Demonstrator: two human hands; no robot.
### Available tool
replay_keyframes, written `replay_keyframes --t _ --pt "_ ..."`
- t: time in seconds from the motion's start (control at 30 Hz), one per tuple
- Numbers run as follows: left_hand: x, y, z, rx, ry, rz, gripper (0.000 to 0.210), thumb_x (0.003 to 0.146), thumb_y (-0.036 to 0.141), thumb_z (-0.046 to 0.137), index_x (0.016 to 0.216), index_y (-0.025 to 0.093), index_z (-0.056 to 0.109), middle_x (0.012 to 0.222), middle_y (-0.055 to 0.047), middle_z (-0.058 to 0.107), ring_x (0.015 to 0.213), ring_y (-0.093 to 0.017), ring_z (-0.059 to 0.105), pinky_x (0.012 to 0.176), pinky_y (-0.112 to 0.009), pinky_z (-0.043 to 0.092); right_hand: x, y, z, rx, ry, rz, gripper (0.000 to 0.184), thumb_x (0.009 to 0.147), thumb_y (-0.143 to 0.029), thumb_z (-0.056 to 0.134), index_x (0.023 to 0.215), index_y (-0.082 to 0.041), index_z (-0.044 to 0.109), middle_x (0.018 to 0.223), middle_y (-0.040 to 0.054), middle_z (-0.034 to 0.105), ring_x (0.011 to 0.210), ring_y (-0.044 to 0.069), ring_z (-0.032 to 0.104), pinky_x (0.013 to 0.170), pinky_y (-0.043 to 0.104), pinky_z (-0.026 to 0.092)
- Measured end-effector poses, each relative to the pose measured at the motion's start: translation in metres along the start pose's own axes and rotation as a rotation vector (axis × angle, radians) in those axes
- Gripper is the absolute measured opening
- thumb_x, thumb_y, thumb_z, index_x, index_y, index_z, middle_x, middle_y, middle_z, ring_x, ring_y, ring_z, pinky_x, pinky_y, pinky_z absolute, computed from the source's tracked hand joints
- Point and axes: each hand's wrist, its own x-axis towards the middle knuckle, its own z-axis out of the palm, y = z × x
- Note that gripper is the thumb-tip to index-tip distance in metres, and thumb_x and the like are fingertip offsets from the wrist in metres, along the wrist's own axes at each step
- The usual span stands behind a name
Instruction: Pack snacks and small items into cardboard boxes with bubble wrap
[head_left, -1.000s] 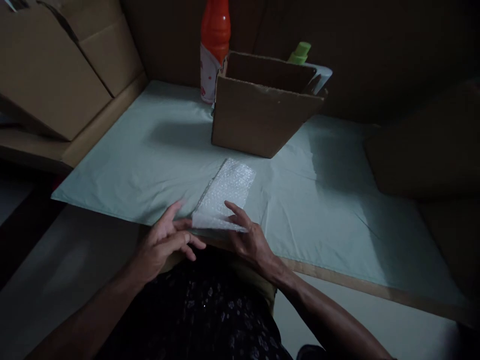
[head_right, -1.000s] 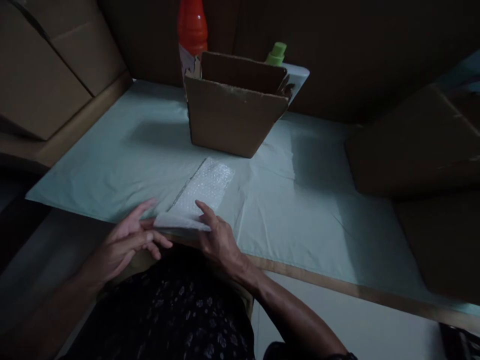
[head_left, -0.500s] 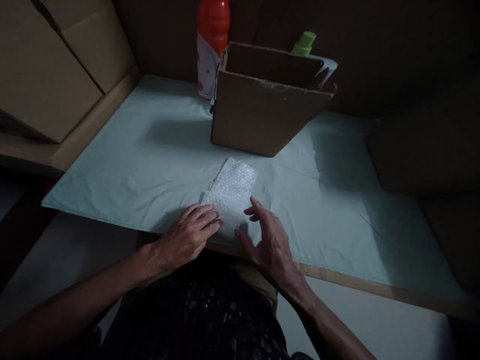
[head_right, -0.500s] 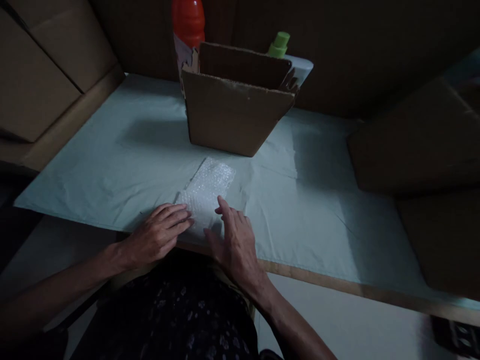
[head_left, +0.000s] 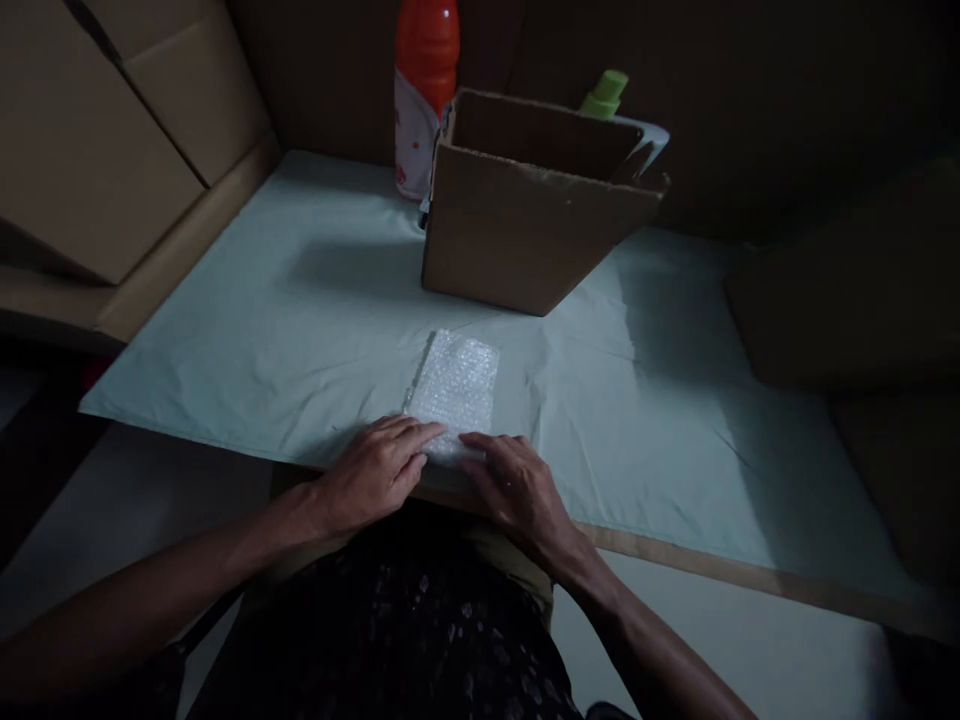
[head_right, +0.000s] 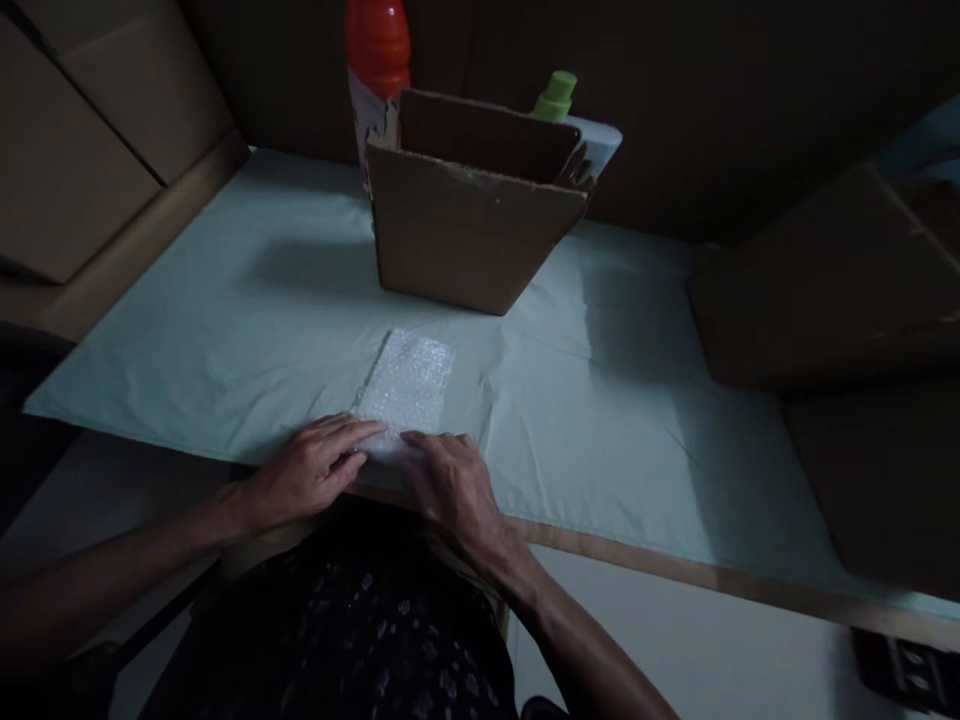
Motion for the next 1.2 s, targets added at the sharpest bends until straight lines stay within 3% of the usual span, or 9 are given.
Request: replay_keyframes --t 0.1,0.33,0.57,0.7,0.83,0.93,1.03,1.1,1.2 --pt "0.010 -0.002 0.002 -0.047 0.039 -0.084 0.042 0.093 0.013 0.048 0.133 0.020 0.061 0.120 -0.010 0.071 0.113 -0.024 0.066 0.099 -0.039 0.053 -0.001 -0.001 -0.004 -0.177 0.092 -0.051 0.026 0.096 -0.021 0.058 0.122 -0.023 0.063 0.116 0.0110 0.072 0.101 0.027 0.065 0.082 0.042 0.048" --pt "0.014 -0.009 0.005 0.198 0.242 0.041 0.033 0.092 0.016 0.057 0.123 0.019 0.067 0.126 -0.014 0.065 0.119 -0.031 0.058 0.105 -0.050 0.046 0.021 0.008 0.007 -0.288 -0.059 -0.137 0.024 0.098 -0.022 0.056 0.121 -0.018 0.066 0.119 0.0109 0.074 0.106 0.028 0.065 0.087 0.044 0.044" --pt "-0.001 -0.007 -0.001 0.221 0.190 0.157 0.030 0.097 0.014 0.053 0.126 0.017 0.061 0.106 -0.008 0.072 0.098 -0.022 0.063 0.090 -0.041 0.051 0.020 0.013 -0.007 -0.030 -0.113 -0.034 0.027 0.101 -0.020 0.051 0.124 -0.019 0.065 0.101 0.0071 0.077 0.090 0.022 0.069 0.084 0.039 0.049" --pt "0.022 -0.015 0.001 0.271 0.133 0.070 0.026 0.095 0.019 0.057 0.120 0.015 0.064 0.098 -0.008 0.072 0.093 -0.024 0.064 0.087 -0.042 0.053 0.015 0.008 -0.007 -0.252 -0.012 -0.018 0.031 0.096 -0.018 0.054 0.125 -0.017 0.063 0.126 0.0141 0.069 0.107 0.028 0.064 0.085 0.042 0.048" --pt "0.042 -0.022 0.005 0.294 0.192 -0.044 0.026 0.092 0.021 0.061 0.117 0.015 0.066 0.106 -0.011 0.070 0.103 -0.027 0.064 0.095 -0.045 0.052 0.022 0.005 0.001 -0.348 -0.079 -0.082 0.040 0.090 -0.020 0.063 0.129 -0.016 0.060 0.130 0.0159 0.066 0.112 0.030 0.060 0.088 0.044 0.047" --pt "0.033 -0.015 0.003 0.055 0.375 -0.184 0.035 0.091 0.028 0.062 0.124 0.016 0.064 0.113 -0.011 0.067 0.105 -0.025 0.064 0.096 -0.043 0.053 0.033 0.014 0.007 -0.326 -0.100 -0.020 0.033 0.090 -0.014 0.060 0.122 -0.017 0.064 0.120 0.0137 0.072 0.102 0.028 0.064 0.085 0.042 0.047" --pt "0.012 0.002 0.003 -0.442 0.476 -0.457 0.044 0.091 0.037 0.063 0.130 0.017 0.060 0.114 -0.010 0.067 0.103 -0.022 0.065 0.092 -0.038 0.054 0.040 0.027 0.007 -0.169 -0.051 0.126 0.028 0.091 -0.016 0.058 0.118 -0.017 0.067 0.111 0.0117 0.075 0.096 0.027 0.067 0.085 0.041 0.048" --pt "0.001 0.016 0.008 -0.802 0.444 -0.620 0.048 0.088 0.040 0.068 0.129 0.017 0.060 0.118 -0.011 0.068 0.108 -0.023 0.066 0.094 -0.039 0.054 0.039 0.028 0.005 -0.011 -0.016 0.212 0.026 0.093 -0.021 0.059 0.118 -0.017 0.067 0.108 0.0105 0.076 0.094 0.026 0.068 0.084 0.039 0.049" --pt "0.000 0.032 0.023 -1.181 0.344 -0.671 0.043 0.081 0.039 0.075 0.117 0.016 0.068 0.117 -0.011 0.071 0.116 -0.026 0.064 0.105 -0.041 0.047 0.032 0.018 0.003 0.243 -0.052 0.287 0.029 0.096 -0.033 0.060 0.120 -0.017 0.067 0.102 0.0073 0.076 0.089 0.023 0.068 0.080 0.035 0.051"
